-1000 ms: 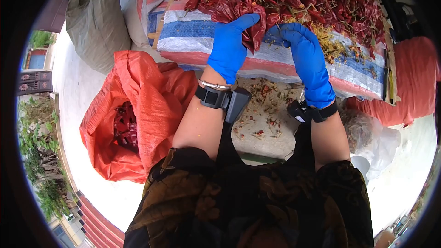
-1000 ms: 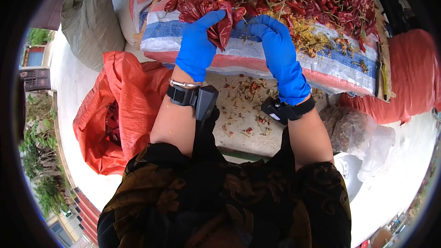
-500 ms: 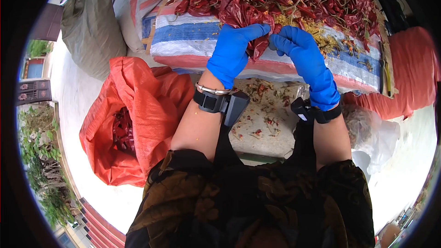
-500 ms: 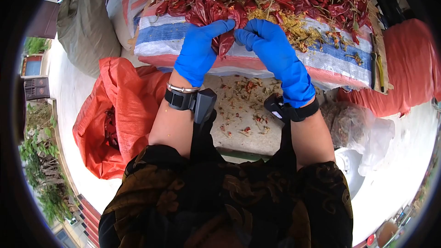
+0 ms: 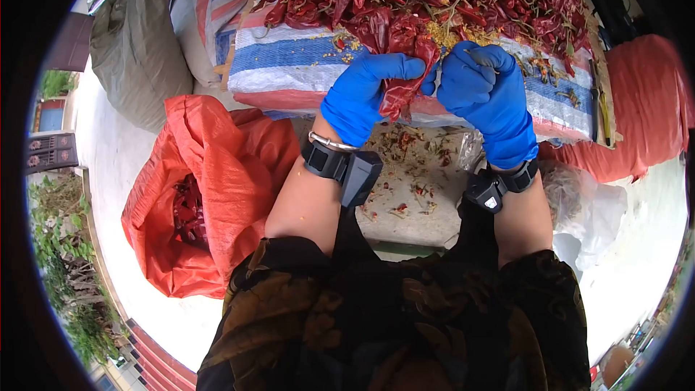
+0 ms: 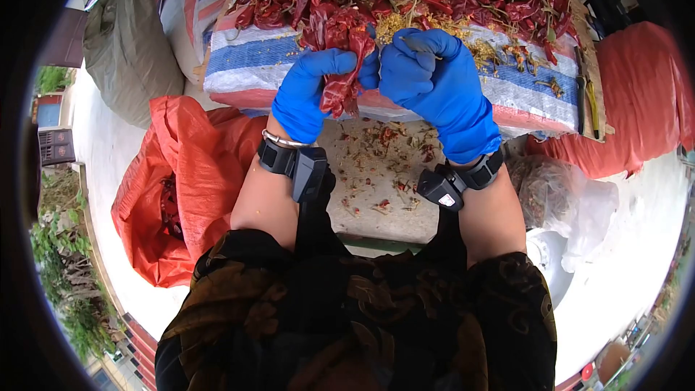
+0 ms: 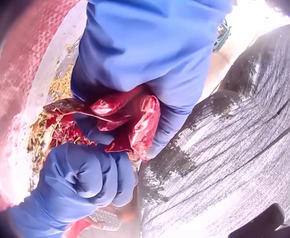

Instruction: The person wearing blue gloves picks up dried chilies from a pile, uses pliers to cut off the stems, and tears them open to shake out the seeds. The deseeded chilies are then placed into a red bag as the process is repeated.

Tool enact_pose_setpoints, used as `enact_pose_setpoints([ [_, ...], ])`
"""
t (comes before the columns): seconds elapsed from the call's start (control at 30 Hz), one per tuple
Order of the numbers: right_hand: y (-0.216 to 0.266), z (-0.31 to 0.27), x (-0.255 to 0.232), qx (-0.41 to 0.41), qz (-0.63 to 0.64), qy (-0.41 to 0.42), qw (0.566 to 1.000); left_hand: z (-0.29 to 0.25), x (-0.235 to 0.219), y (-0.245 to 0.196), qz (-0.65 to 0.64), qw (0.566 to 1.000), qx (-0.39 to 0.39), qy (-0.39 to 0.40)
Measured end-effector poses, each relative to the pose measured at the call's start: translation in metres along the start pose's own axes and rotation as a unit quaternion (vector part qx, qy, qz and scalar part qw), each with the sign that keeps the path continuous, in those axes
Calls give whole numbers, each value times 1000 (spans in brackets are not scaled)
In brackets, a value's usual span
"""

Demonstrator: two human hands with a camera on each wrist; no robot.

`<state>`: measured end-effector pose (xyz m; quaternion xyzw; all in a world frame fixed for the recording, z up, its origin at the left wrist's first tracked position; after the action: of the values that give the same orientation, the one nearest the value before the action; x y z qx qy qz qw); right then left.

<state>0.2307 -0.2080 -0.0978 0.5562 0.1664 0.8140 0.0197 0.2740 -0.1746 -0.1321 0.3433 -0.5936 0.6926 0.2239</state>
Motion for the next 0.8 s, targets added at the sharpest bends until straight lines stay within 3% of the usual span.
enact_pose_setpoints([
  [0.07,7,0,-1,-28,1,-11,1000,2,4,1,-46,999,17,24],
  [0.1,25,-9,-16,-63,-143,-104,982,1,1,3,-77,997,6,11],
  [0.13,45,-21,-24,-97,-282,-193,935,0,-2,7,-108,994,-5,-1],
  [0.17,49,-24,-22,-99,-282,-192,935,1,-3,8,-106,994,-6,-1],
  [0.23,84,-55,-24,-96,-496,-364,782,5,1,5,-155,987,27,29],
  [0.27,96,-61,-14,-90,-583,-367,719,4,1,5,-155,987,27,30],
  [0.3,104,-66,-16,-90,-583,-367,719,4,1,4,-156,987,32,25],
  [0.33,119,-75,-14,-5,-719,-426,549,3,1,3,-158,987,37,20],
  [0.37,131,-81,-10,80,-814,-460,346,3,1,2,-158,986,37,20],
  [0.4,131,-80,9,10,-861,-442,250,3,1,2,-147,989,29,15],
  [0.43,131,-82,5,10,-861,-442,250,3,0,4,-136,990,20,9],
  [0.5,120,-75,33,-107,-903,-388,154,5,1,6,-141,990,18,16],
  [0.53,114,-66,43,-107,-902,-389,153,7,1,8,-146,989,17,23],
  [0.6,93,-43,22,-69,-765,-315,558,9,-5,12,-126,992,13,10],
  [0.63,84,-38,23,-69,-764,-316,558,10,-7,12,-105,994,10,-2],
  [0.7,58,-21,18,-79,-653,-222,720,10,-5,13,-83,996,7,-18],
  [0.8,54,-26,4,-96,-639,-250,721,9,-7,12,-44,997,12,-60],
])
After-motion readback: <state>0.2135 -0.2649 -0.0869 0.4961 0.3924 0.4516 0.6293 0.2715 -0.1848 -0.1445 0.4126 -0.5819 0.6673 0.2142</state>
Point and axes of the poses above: each hand's wrist, its own z-axis towards the middle knuckle, its own x-axis out of the palm, y = z × x, the point moved 10 cm from there along z, towards the middle knuckle, and after that the axes turned 12 degrees about y, right-handed, at the moved point
